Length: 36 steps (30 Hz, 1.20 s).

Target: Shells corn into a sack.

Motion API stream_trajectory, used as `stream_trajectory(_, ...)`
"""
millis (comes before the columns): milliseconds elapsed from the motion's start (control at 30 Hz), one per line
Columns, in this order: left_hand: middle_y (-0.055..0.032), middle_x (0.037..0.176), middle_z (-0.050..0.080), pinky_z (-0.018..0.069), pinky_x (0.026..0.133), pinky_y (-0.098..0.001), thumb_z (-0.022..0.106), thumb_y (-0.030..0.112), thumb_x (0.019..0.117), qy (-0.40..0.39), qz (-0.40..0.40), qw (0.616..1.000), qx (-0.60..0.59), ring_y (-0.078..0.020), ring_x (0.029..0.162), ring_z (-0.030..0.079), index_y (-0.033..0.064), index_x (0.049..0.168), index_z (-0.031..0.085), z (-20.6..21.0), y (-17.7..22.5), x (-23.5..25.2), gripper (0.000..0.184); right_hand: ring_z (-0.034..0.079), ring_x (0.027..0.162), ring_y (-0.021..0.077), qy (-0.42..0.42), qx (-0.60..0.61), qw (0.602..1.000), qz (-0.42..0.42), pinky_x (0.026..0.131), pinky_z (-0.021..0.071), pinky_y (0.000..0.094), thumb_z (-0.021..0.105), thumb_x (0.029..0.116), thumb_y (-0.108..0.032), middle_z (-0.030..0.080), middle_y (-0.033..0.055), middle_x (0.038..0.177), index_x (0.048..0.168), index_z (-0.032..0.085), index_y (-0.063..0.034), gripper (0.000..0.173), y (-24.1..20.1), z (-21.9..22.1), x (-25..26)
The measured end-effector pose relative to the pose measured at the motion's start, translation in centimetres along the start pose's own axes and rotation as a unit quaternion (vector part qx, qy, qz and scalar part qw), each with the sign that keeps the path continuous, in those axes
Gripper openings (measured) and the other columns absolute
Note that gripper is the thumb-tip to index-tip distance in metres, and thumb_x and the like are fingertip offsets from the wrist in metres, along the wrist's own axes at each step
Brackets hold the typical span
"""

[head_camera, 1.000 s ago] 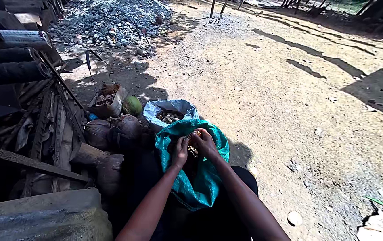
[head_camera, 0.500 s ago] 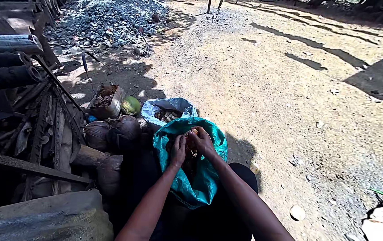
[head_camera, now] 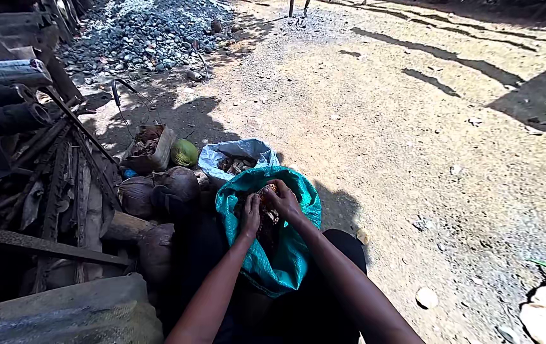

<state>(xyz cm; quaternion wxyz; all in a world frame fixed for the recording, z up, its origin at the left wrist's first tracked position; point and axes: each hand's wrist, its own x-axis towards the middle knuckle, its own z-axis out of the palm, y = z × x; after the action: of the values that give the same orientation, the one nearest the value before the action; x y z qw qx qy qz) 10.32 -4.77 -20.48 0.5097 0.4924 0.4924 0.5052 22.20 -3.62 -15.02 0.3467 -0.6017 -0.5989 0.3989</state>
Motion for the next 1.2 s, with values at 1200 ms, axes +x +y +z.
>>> stream_trajectory(1200, -0.0272, 0.147, 0.046, 0.0446, 0.106, -0.043, 0.03, 0.033, 0.1134, 0.034, -0.13, 0.982, -0.135, -0.0298, 0.13, 0.051, -0.0059, 0.146, 0.044, 0.4, -0.1, 0.4, 0.053, 0.064, 0.091, 0.0292, -0.029, -0.004, 0.999, -0.014, 0.086, 0.0517, 0.046, 0.045, 0.1094, -0.015, 0.063, 0.0244, 0.108, 0.14, 0.046, 0.0015, 0.035, 0.4, 0.2, 0.0)
